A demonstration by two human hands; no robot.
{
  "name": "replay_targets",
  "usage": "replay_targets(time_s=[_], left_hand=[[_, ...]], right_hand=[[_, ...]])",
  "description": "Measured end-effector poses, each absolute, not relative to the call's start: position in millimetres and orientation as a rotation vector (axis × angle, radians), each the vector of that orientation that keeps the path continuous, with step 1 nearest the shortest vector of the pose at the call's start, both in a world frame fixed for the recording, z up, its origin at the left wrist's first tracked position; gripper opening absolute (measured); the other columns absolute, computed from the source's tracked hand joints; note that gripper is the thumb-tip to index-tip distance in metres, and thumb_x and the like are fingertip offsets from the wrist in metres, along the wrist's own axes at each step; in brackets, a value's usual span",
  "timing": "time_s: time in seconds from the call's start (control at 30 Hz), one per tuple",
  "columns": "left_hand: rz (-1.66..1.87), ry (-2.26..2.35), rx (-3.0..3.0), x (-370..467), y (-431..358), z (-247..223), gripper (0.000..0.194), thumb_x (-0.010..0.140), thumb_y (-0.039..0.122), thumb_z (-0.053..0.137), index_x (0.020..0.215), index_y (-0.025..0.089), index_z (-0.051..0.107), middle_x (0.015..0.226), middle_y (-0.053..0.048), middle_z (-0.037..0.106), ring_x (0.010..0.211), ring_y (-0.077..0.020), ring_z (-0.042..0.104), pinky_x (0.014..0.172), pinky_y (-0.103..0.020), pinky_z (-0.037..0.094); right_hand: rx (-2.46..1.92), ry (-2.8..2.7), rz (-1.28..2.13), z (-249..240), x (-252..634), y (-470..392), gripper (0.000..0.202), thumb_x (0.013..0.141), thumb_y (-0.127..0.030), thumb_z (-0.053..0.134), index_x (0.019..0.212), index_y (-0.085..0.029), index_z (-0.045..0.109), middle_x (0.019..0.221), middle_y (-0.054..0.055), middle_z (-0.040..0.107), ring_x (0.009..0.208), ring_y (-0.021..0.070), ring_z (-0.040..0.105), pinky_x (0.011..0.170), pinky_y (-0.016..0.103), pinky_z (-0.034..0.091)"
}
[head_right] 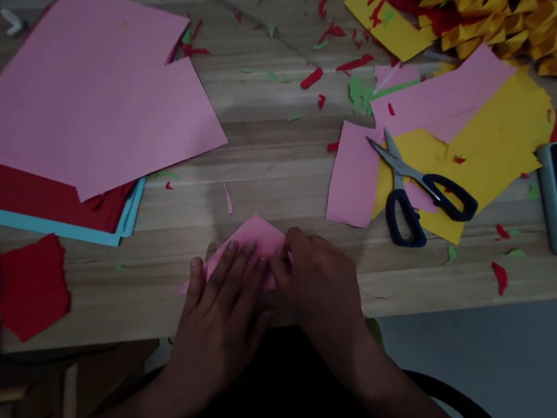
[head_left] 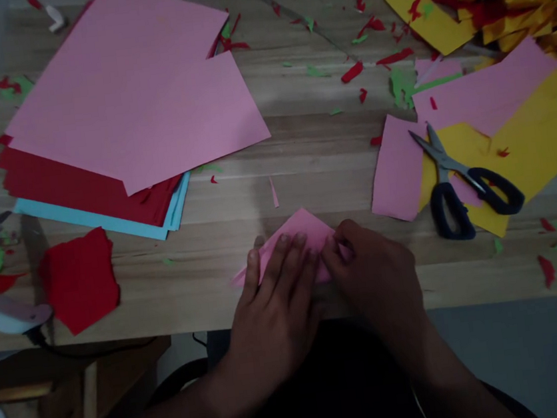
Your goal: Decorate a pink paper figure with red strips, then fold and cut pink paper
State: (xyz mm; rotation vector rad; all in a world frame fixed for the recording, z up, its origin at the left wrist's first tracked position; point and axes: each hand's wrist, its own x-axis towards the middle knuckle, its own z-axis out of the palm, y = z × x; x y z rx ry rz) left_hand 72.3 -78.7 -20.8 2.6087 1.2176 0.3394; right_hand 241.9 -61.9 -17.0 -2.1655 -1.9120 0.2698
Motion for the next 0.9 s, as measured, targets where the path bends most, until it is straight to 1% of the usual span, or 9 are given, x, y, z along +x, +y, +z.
replay_targets(time_s=[0.07,0.13,0.23,0.33,0.53,0.63,0.77,0.83,0.9], left_hand=[[0.348,1.185,2.596,71.6,-81.4,-25.3,0.051,0.100,0.033,0.052,0.145,0.010,0.051,0.155,-0.012,0.050,0.152,-0.0273,0.031,0.129,-0.047,0.003],[0.320,1.141,2.592,70.2,-81.3,-28.1,0.055,0.100,0.036,0.052,0.148,0.010,0.048,0.157,-0.011,0.047,0.152,-0.0270,0.030,0.130,-0.045,0.006],[0.247,1.115,2.593,69.1,-79.2,-29.1,0.063,0.099,0.045,0.051,0.151,0.011,0.044,0.160,-0.011,0.043,0.152,-0.0286,0.030,0.129,-0.047,0.009],[0.231,1.140,2.593,69.3,-77.5,-27.9,0.068,0.099,0.049,0.050,0.154,0.012,0.040,0.160,-0.011,0.043,0.151,-0.0286,0.032,0.128,-0.048,0.011],[0.240,1.200,2.549,70.3,-76.2,-24.7,0.062,0.098,0.043,0.054,0.153,0.016,0.042,0.160,-0.010,0.043,0.151,-0.0295,0.032,0.126,-0.048,0.018],[0.249,1.215,2.538,72.9,-74.4,-24.1,0.060,0.098,0.040,0.054,0.150,0.014,0.044,0.161,-0.014,0.040,0.151,-0.0308,0.032,0.125,-0.050,0.020],[0.272,1.194,2.542,76.8,-69.0,-24.0,0.055,0.099,0.038,0.052,0.147,0.011,0.048,0.158,-0.015,0.045,0.151,-0.0311,0.033,0.124,-0.051,0.023],[0.270,1.186,2.550,77.5,-67.7,-24.1,0.055,0.099,0.038,0.052,0.147,0.011,0.048,0.158,-0.016,0.045,0.151,-0.0314,0.033,0.125,-0.051,0.022],[0.251,1.192,2.559,77.1,-69.9,-24.5,0.057,0.099,0.038,0.052,0.149,0.012,0.045,0.159,-0.015,0.042,0.152,-0.0312,0.031,0.126,-0.050,0.018]], right_hand=[[-2.156,-1.920,0.268,-17.1,242.5,-62.1,0.018,0.087,-0.024,0.053,0.069,-0.021,0.056,0.057,0.000,0.060,0.052,0.0140,0.051,0.053,0.026,0.027],[-2.159,-1.919,0.264,-16.6,242.6,-61.6,0.019,0.087,-0.024,0.053,0.069,-0.022,0.056,0.057,-0.001,0.060,0.052,0.0141,0.051,0.053,0.026,0.027],[-2.178,-1.910,0.256,-15.2,242.4,-60.4,0.022,0.090,-0.027,0.053,0.070,-0.022,0.057,0.056,-0.001,0.061,0.051,0.0146,0.053,0.052,0.027,0.027],[-2.187,-1.925,0.277,-14.2,242.5,-59.1,0.027,0.094,-0.034,0.054,0.070,-0.022,0.059,0.057,0.000,0.063,0.052,0.0153,0.055,0.052,0.027,0.028],[-2.219,-1.960,0.251,-15.3,242.7,-57.6,0.029,0.095,-0.036,0.056,0.071,-0.022,0.062,0.055,-0.001,0.063,0.050,0.0159,0.056,0.052,0.027,0.023],[-2.209,-1.957,0.231,-14.5,242.5,-56.7,0.029,0.095,-0.035,0.055,0.070,-0.022,0.062,0.055,0.000,0.063,0.050,0.0162,0.056,0.051,0.027,0.023],[-2.199,-1.957,0.260,-12.8,243.0,-55.6,0.029,0.095,-0.034,0.054,0.070,-0.021,0.062,0.053,-0.001,0.062,0.048,0.0156,0.055,0.051,0.026,0.024],[-2.197,-1.962,0.269,-12.9,243.5,-55.6,0.029,0.095,-0.033,0.054,0.070,-0.021,0.062,0.053,-0.001,0.062,0.048,0.0155,0.055,0.051,0.026,0.024],[-2.193,-1.960,0.272,-13.5,244.0,-55.9,0.028,0.095,-0.033,0.054,0.070,-0.021,0.061,0.054,-0.001,0.062,0.049,0.0155,0.055,0.051,0.026,0.024]])
